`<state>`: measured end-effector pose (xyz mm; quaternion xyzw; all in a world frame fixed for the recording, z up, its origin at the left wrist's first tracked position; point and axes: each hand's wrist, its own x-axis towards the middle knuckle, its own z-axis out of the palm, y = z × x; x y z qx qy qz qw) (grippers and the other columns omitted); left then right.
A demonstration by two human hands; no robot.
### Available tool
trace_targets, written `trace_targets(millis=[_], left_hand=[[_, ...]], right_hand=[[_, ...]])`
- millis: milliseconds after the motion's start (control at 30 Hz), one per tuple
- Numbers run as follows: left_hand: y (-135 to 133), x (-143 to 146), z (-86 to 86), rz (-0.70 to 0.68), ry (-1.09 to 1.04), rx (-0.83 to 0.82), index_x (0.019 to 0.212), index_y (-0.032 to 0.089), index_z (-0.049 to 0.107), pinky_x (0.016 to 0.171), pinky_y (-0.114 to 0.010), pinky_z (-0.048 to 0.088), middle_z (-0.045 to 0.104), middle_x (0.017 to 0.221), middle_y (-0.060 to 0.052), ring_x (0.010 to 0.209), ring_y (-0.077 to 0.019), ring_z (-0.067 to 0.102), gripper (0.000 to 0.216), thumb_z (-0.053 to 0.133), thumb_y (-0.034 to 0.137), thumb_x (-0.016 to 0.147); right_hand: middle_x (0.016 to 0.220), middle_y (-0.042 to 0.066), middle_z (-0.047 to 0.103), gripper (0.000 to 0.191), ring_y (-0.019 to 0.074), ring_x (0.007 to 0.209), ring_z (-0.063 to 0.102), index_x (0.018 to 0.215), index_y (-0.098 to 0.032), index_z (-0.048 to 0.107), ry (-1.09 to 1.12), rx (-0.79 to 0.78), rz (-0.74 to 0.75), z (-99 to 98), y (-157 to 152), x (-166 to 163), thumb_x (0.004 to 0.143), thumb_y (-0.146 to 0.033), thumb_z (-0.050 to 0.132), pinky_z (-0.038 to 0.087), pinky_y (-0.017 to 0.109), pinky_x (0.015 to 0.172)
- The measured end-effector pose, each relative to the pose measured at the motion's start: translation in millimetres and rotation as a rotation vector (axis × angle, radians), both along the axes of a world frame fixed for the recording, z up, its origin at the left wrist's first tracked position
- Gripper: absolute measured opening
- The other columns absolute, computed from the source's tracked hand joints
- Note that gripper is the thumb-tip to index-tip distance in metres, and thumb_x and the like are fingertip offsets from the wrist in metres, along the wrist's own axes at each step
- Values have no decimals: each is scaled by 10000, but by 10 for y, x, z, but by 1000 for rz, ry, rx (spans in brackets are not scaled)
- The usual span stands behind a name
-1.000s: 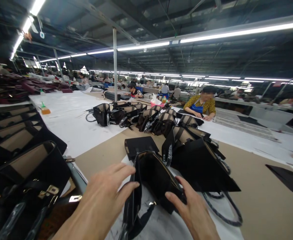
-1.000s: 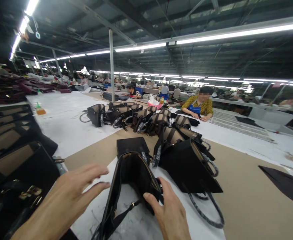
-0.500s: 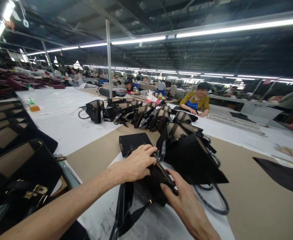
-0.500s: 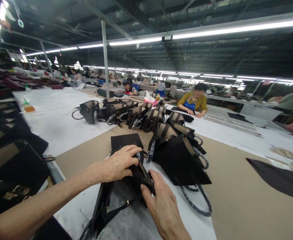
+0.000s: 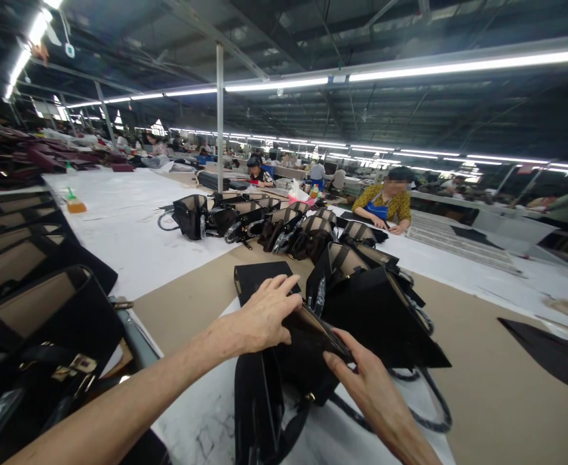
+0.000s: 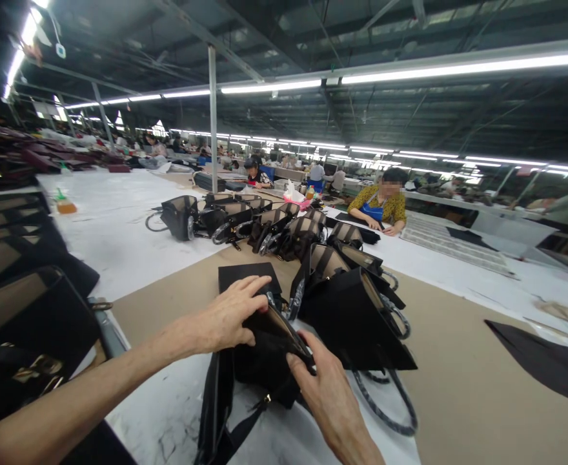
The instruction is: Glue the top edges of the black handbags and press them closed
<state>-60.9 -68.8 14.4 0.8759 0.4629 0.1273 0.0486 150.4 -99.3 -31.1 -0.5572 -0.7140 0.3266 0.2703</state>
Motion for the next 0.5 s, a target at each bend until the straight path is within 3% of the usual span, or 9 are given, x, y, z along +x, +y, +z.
trace_targets(millis=[67, 200, 400, 500], left_hand=[[43, -28, -28, -59, -20, -44, 825, 182, 568, 968, -471, 316, 286, 1409, -94, 1256, -337, 274, 372, 780, 300, 543], [86, -103, -53, 3, -81, -127, 664, 170, 584, 946, -433, 333, 383, 1353, -42, 1190, -298, 381, 131, 701, 227, 648], [160, -146, -87, 12, -246, -223, 637, 165, 562, 896, -349, 376, 453, 1293, -11, 1086, -229, 479, 107, 632, 205, 707], [149, -115, -117, -3, -245, -194, 643, 163, 541, 888, -346, 382, 448, 1290, -25, 1088, -226, 466, 111, 622, 187, 714]], right_hand=[[1035, 27, 616, 409, 235, 922, 552, 1154, -225, 521, 1, -14, -24, -26, 5, 2, 785, -400, 517, 425, 309, 762], [1108, 15, 593, 410, 234, 1024, 519, 1170, -255, 538, 27, 27, -18, -16, 7, -20, 765, -315, 551, 396, 320, 852], [1039, 13, 616, 354, 214, 977, 544, 1130, -227, 574, 126, 11, 153, 24, 107, 41, 784, -227, 501, 402, 322, 865], [1104, 41, 574, 360, 231, 976, 539, 1138, -218, 543, 65, 72, 42, -18, 106, 36, 784, -271, 512, 426, 354, 839]])
